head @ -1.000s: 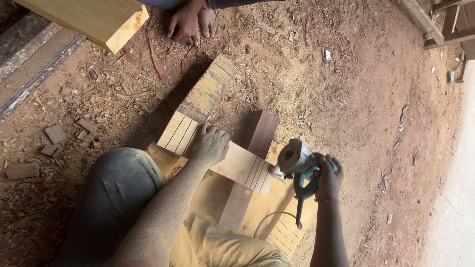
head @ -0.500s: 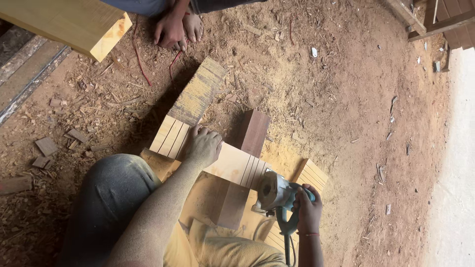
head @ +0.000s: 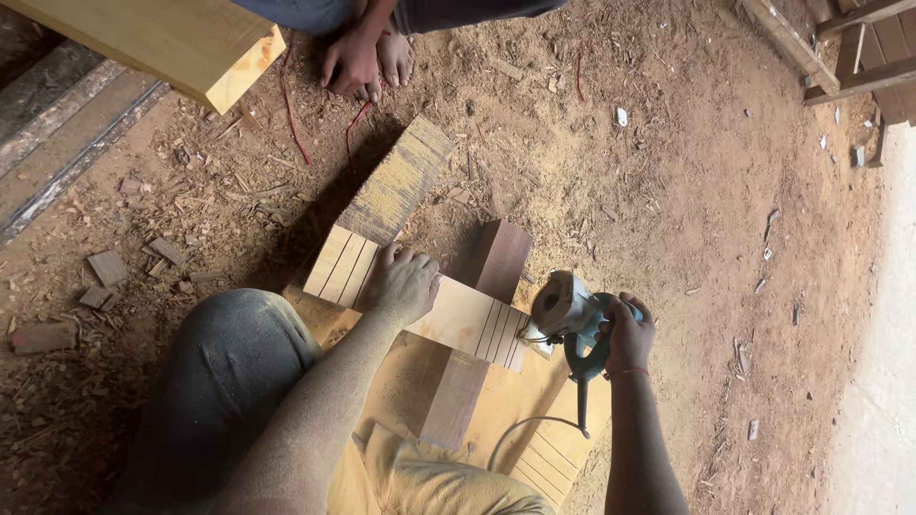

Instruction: The person uses a power circular saw to cut a series of parallel grooves into a wooden board while sitting on the ground.

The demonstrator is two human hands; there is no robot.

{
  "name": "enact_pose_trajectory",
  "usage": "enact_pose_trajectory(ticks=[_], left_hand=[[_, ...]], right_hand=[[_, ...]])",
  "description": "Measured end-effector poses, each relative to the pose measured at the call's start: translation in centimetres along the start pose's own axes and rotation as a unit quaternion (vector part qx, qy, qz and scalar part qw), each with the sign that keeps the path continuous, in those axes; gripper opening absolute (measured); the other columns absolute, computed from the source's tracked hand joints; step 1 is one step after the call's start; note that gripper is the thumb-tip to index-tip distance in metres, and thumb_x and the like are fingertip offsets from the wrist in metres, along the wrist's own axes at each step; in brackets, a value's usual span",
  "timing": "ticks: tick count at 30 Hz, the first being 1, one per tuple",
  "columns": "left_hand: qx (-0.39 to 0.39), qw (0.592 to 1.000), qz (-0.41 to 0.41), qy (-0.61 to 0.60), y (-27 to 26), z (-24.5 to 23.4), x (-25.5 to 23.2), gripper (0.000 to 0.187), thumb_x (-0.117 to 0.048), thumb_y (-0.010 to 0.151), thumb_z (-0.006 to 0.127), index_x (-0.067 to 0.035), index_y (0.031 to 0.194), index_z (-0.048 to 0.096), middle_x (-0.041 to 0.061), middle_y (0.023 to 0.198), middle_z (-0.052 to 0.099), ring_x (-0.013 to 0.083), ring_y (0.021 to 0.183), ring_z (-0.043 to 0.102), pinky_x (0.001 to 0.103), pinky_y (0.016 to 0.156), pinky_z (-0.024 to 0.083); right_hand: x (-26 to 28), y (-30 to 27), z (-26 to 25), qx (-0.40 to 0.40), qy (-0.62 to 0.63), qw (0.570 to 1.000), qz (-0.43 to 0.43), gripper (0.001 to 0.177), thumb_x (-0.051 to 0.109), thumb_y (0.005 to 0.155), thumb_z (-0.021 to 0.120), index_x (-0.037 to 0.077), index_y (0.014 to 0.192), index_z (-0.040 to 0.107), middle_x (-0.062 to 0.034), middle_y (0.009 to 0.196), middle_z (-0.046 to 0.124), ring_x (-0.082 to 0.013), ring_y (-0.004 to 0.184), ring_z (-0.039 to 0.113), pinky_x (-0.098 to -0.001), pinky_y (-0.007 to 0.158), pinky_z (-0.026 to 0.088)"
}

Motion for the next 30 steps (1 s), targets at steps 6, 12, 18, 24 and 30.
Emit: enact_pose_trajectory(ticks=[6, 12, 18, 24, 30], left_hand=[[0.085, 0.990, 0.107, 0.035, -1.3, -3.6, -1.2, 0.110, -0.083, 0.083, 0.047, -0.008, 0.161, 0.027, 0.020, 0.164, 0.026, 0.0396, 0.150, 0.030, 0.063, 0.120, 0.012], [0.107, 0.925, 0.215, 0.294, -3.6, 1.3, -4.9, 0.099, -0.053, 0.089, 0.069, -0.013, 0.162, 0.015, 0.025, 0.165, 0.018, 0.0489, 0.144, 0.032, 0.072, 0.108, 0.028], [0.331, 0.907, 0.185, 0.185, 0.8, 0.0, -4.1, 0.043, -0.019, 0.097, 0.064, -0.007, 0.138, 0.062, 0.016, 0.123, 0.073, 0.0277, 0.108, 0.076, 0.045, 0.088, 0.063], [0.311, 0.942, 0.108, 0.071, 5.3, -1.0, -3.2, 0.056, -0.061, 0.097, 0.059, -0.017, 0.131, 0.060, 0.010, 0.119, 0.068, 0.0276, 0.118, 0.063, 0.056, 0.110, 0.042], [0.075, 0.996, 0.024, 0.031, 4.9, 3.4, -2.4, 0.053, -0.061, 0.098, 0.049, -0.017, 0.117, 0.071, 0.013, 0.114, 0.068, 0.0298, 0.118, 0.057, 0.061, 0.112, 0.030]], right_hand=[[0.7, -8.0, -5.1, -0.031, 0.054, 0.998, 0.012, 0.032, 0.017, 0.097, 0.065, 0.015, 0.127, 0.057, -0.0037, 0.089, 0.068, -0.0091, 0.059, 0.054, -0.0261, 0.049, 0.045], [0.7, -17.2, -9.1, -0.038, 0.087, 0.995, 0.010, 0.030, 0.015, 0.096, 0.064, 0.011, 0.125, 0.057, -0.0062, 0.086, 0.067, -0.0105, 0.060, 0.055, -0.0273, 0.050, 0.046], [0.4, -21.8, -9.2, -0.027, 0.095, 0.995, 0.008, 0.028, 0.013, 0.095, 0.064, 0.009, 0.123, 0.058, -0.0056, 0.085, 0.066, -0.0094, 0.058, 0.052, -0.0267, 0.049, 0.045], [-0.2, -22.6, -6.3, -0.014, 0.105, 0.994, 0.023, 0.027, 0.011, 0.094, 0.065, 0.009, 0.121, 0.058, -0.0062, 0.084, 0.067, -0.0092, 0.056, 0.051, -0.0262, 0.047, 0.043], [-1.1, -22.2, -3.3, 0.003, 0.101, 0.994, 0.043, 0.026, 0.012, 0.094, 0.066, 0.010, 0.119, 0.059, -0.0049, 0.083, 0.067, -0.0079, 0.056, 0.052, -0.0241, 0.047, 0.043]])
Point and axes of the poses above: each hand's wrist, its own y-axis towards the middle knuckle, its own z-axis out of the palm, x = y × z, the point moved 3 cm from there along y, towards the middle knuckle
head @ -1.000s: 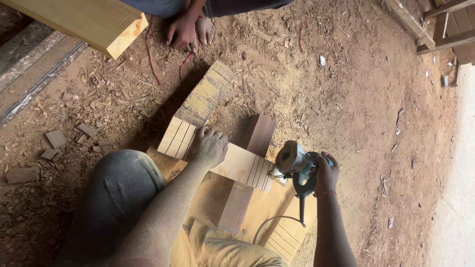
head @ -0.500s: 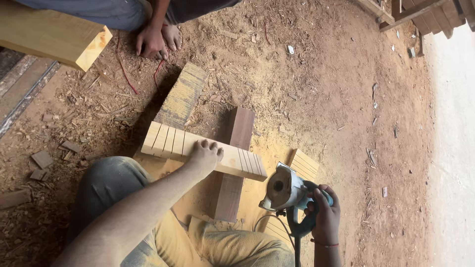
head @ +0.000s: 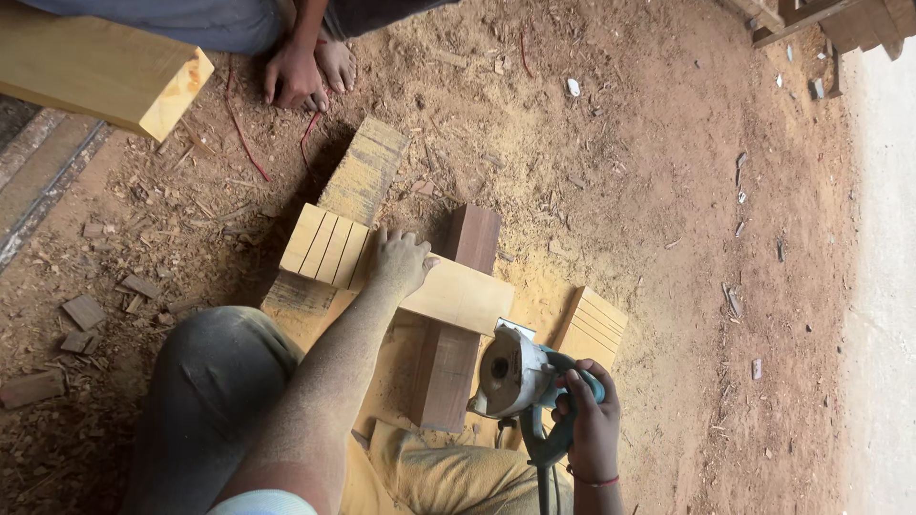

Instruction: The person uses a power circular saw to cut a series of parallel grooves into a wooden board while sitting on the ground.

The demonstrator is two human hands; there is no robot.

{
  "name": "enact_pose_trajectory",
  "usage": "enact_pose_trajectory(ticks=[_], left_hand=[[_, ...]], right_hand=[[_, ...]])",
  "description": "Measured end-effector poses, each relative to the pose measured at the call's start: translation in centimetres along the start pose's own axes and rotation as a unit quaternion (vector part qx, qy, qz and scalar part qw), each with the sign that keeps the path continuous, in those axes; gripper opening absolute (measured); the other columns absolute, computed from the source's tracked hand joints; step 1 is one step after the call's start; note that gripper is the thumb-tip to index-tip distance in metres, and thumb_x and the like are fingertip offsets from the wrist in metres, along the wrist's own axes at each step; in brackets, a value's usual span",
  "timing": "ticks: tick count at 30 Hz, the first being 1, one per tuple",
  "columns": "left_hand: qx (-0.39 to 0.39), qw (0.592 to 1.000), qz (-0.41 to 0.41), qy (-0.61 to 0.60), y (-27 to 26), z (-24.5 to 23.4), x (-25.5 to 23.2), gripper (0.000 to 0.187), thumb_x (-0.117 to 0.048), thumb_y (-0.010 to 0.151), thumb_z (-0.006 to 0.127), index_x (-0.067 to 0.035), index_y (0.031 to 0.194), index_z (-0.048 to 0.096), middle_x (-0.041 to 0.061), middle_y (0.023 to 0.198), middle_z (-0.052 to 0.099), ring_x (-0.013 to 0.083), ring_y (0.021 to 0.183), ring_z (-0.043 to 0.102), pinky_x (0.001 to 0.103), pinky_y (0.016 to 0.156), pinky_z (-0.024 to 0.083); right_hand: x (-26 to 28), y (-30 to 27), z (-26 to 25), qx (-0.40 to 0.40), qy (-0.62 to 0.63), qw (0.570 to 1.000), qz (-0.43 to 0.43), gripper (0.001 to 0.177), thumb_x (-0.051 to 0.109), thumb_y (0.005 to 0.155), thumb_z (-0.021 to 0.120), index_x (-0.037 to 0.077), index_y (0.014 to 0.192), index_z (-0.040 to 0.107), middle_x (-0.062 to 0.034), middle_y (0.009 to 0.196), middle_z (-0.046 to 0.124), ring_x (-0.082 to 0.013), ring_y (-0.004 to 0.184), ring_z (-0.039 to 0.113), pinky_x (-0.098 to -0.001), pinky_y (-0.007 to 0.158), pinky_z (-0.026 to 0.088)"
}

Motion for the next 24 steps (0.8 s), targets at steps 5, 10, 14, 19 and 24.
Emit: enact_pose_trajectory(ticks=[5, 10, 14, 19, 24], left_hand=[[-0.039, 0.998, 0.024, -0.032, -4.0, 1.1, -0.1, 0.043, -0.051, 0.104, 0.051, -0.014, 0.112, 0.072, 0.011, 0.106, 0.064, 0.0288, 0.113, 0.055, 0.052, 0.110, 0.033], [-0.057, 0.997, 0.020, -0.042, -5.5, 0.9, 0.1, 0.041, -0.047, 0.104, 0.051, -0.013, 0.114, 0.071, 0.011, 0.106, 0.064, 0.0280, 0.112, 0.056, 0.051, 0.109, 0.034], [-0.063, 0.998, 0.021, -0.020, -5.1, 1.5, 0.3, 0.042, -0.042, 0.106, 0.047, -0.007, 0.117, 0.069, 0.013, 0.107, 0.063, 0.0272, 0.109, 0.057, 0.051, 0.108, 0.035], [-0.054, 0.998, 0.013, -0.026, -5.1, 1.4, 0.4, 0.041, -0.040, 0.106, 0.046, -0.006, 0.113, 0.069, 0.013, 0.107, 0.063, 0.0275, 0.110, 0.056, 0.051, 0.111, 0.033], [-0.077, 0.997, 0.007, -0.028, -5.5, 1.0, 0.5, 0.040, -0.039, 0.106, 0.047, -0.006, 0.109, 0.069, 0.012, 0.108, 0.064, 0.0270, 0.111, 0.056, 0.050, 0.110, 0.033]], right_hand=[[-1.5, 0.6, 2.2, 0.018, -0.004, 1.000, 0.017, 0.024, 0.011, 0.093, 0.067, 0.009, 0.117, 0.061, -0.0032, 0.081, 0.065, -0.0078, 0.055, 0.050, -0.0234, 0.045, 0.041], [-3.8, 1.0, 3.3, 0.035, -0.043, 0.998, 0.040, 0.023, 0.012, 0.094, 0.068, 0.009, 0.116, 0.061, -0.0021, 0.079, 0.063, -0.0073, 0.055, 0.050, -0.0231, 0.045, 0.041], [-4.7, 0.7, 3.4, 0.037, -0.071, 0.996, 0.028, 0.025, 0.010, 0.093, 0.070, 0.007, 0.117, 0.063, -0.0014, 0.078, 0.061, -0.0068, 0.058, 0.052, -0.0213, 0.049, 0.042], [-4.1, 0.1, 4.8, 0.025, -0.072, 0.996, 0.041, 0.025, 0.013, 0.093, 0.068, 0.008, 0.117, 0.061, -0.0040, 0.081, 0.068, -0.0065, 0.056, 0.051, -0.0214, 0.046, 0.040], [-3.9, 0.0, 5.7, 0.013, -0.082, 0.996, 0.045, 0.028, 0.014, 0.093, 0.068, 0.009, 0.120, 0.060, -0.0045, 0.081, 0.068, -0.0066, 0.055, 0.051, -0.0217, 0.046, 0.041]])
Point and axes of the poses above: each hand's wrist, its own y-axis towards the middle knuckle, its own z-axis out of the palm, x = y × z, the point moved 3 cm from there along y, towards the middle knuckle
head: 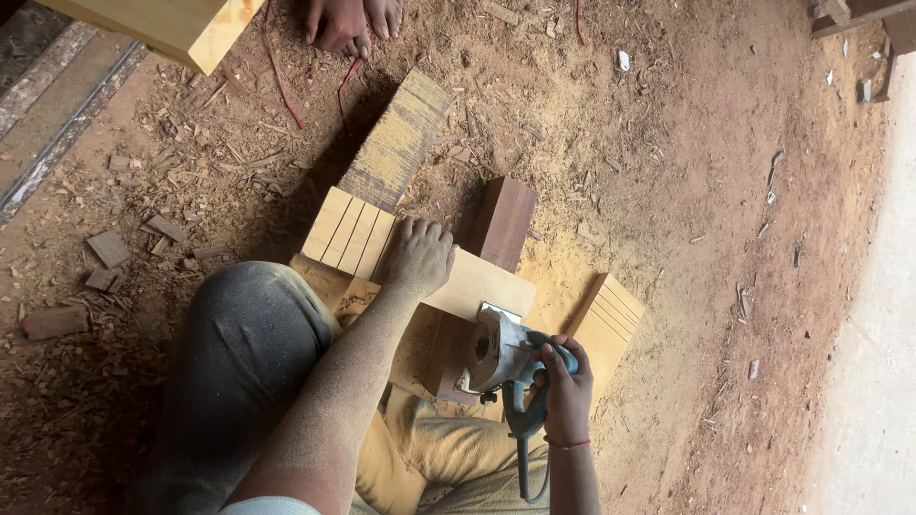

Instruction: The person uses a power circular saw to cut a series of parallel grooves into a wooden board while sitting on the ground.

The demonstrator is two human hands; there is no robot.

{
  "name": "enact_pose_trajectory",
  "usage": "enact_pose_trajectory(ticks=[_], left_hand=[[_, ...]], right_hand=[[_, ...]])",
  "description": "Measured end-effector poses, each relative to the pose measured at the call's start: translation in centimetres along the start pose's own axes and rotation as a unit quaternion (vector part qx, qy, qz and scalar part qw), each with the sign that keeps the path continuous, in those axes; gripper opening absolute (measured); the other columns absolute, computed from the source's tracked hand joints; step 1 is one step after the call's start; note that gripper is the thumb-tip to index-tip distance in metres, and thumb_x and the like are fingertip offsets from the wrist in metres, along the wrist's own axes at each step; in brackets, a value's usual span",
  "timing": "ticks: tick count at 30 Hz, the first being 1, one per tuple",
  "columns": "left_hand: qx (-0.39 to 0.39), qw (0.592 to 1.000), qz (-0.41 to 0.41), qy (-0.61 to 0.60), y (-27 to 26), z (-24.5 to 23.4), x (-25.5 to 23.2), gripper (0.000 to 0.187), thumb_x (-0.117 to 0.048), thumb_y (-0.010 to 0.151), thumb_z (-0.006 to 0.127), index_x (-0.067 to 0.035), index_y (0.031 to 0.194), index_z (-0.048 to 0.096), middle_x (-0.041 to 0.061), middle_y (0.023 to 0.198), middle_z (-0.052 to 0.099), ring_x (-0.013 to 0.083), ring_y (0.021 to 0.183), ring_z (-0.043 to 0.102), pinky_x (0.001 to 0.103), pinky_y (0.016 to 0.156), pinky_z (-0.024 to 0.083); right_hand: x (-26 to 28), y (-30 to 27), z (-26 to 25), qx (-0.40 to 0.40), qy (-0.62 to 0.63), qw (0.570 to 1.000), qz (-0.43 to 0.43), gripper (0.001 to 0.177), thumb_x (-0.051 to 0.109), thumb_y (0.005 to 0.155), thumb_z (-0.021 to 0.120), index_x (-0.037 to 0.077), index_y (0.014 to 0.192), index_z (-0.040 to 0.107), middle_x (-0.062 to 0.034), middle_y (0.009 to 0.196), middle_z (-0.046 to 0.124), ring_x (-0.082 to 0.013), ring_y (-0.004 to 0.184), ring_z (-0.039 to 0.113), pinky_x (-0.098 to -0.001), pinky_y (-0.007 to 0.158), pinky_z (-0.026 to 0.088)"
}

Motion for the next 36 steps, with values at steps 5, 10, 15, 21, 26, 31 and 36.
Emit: enact_pose_trajectory(ticks=[5, 10, 15, 21, 26, 31, 36], left_hand=[[-0.012, 1.000, 0.008, -0.010, 0.0, 0.1, 0.0, 0.038, -0.039, 0.105, 0.048, -0.007, 0.107, 0.069, 0.012, 0.105, 0.064, 0.0269, 0.111, 0.055, 0.050, 0.110, 0.033], [-0.004, 1.000, 0.005, -0.020, 0.2, 0.5, 0.1, 0.038, -0.039, 0.105, 0.048, -0.007, 0.106, 0.069, 0.011, 0.105, 0.064, 0.0267, 0.111, 0.055, 0.050, 0.110, 0.033], [0.001, 1.000, 0.005, -0.004, 0.2, 0.5, 0.1, 0.039, -0.040, 0.105, 0.047, -0.007, 0.106, 0.069, 0.010, 0.104, 0.064, 0.0265, 0.110, 0.055, 0.051, 0.110, 0.033], [0.023, 1.000, 0.016, 0.012, 0.4, 1.2, 0.0, 0.041, -0.040, 0.107, 0.044, -0.007, 0.107, 0.068, 0.011, 0.104, 0.064, 0.0267, 0.109, 0.056, 0.051, 0.109, 0.033], [0.024, 1.000, 0.018, 0.008, 0.3, 1.3, 0.1, 0.041, -0.039, 0.108, 0.043, -0.007, 0.110, 0.068, 0.011, 0.104, 0.065, 0.0263, 0.110, 0.056, 0.051, 0.110, 0.033], [0.022, 1.000, 0.016, 0.004, 0.4, 1.3, 0.1, 0.041, -0.039, 0.108, 0.043, -0.007, 0.109, 0.068, 0.010, 0.106, 0.065, 0.0257, 0.110, 0.056, 0.051, 0.110, 0.033], [0.019, 1.000, 0.017, -0.001, 0.6, 1.6, 0.1, 0.038, -0.038, 0.107, 0.043, -0.009, 0.109, 0.068, 0.009, 0.107, 0.065, 0.0254, 0.113, 0.055, 0.052, 0.110, 0.032]], right_hand=[[0.1, 0.2, 0.4, 0.003, -0.005, 1.000, -0.009, 0.029, 0.014, 0.093, 0.068, 0.009, 0.121, 0.060, -0.0042, 0.081, 0.068, -0.0064, 0.055, 0.051, -0.0220, 0.046, 0.042], [0.1, 0.2, 0.5, -0.007, -0.011, 1.000, -0.012, 0.030, 0.014, 0.094, 0.069, 0.008, 0.122, 0.060, -0.0042, 0.081, 0.068, -0.0062, 0.056, 0.051, -0.0214, 0.047, 0.042], [0.2, 0.4, 0.6, -0.011, -0.012, 1.000, 0.000, 0.030, 0.014, 0.094, 0.068, 0.009, 0.122, 0.060, -0.0044, 0.081, 0.068, -0.0068, 0.055, 0.051, -0.0225, 0.046, 0.042], [0.2, 0.5, 0.6, -0.011, -0.013, 1.000, -0.005, 0.029, 0.014, 0.095, 0.067, 0.008, 0.123, 0.060, -0.0049, 0.082, 0.069, -0.0064, 0.057, 0.053, -0.0226, 0.047, 0.046], [0.3, 0.6, 0.9, -0.011, -0.010, 1.000, -0.014, 0.029, 0.014, 0.095, 0.066, 0.008, 0.122, 0.060, -0.0050, 0.081, 0.069, -0.0065, 0.056, 0.053, -0.0226, 0.046, 0.045], [0.2, 1.4, 0.8, -0.015, -0.004, 0.999, -0.029, 0.027, 0.014, 0.096, 0.067, 0.007, 0.121, 0.060, -0.0061, 0.081, 0.069, -0.0069, 0.055, 0.053, -0.0229, 0.046, 0.044], [0.6, 2.5, 0.9, -0.014, -0.011, 0.999, -0.027, 0.026, 0.015, 0.096, 0.067, 0.008, 0.121, 0.060, -0.0028, 0.076, 0.061, -0.0076, 0.055, 0.052, -0.0237, 0.045, 0.044]])
Point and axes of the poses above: each hand's wrist, its own y-axis towards the middle knuckle, its own z-axis out of the palm, x = y × z, the point moved 3 cm from there along y, towards the middle knuckle
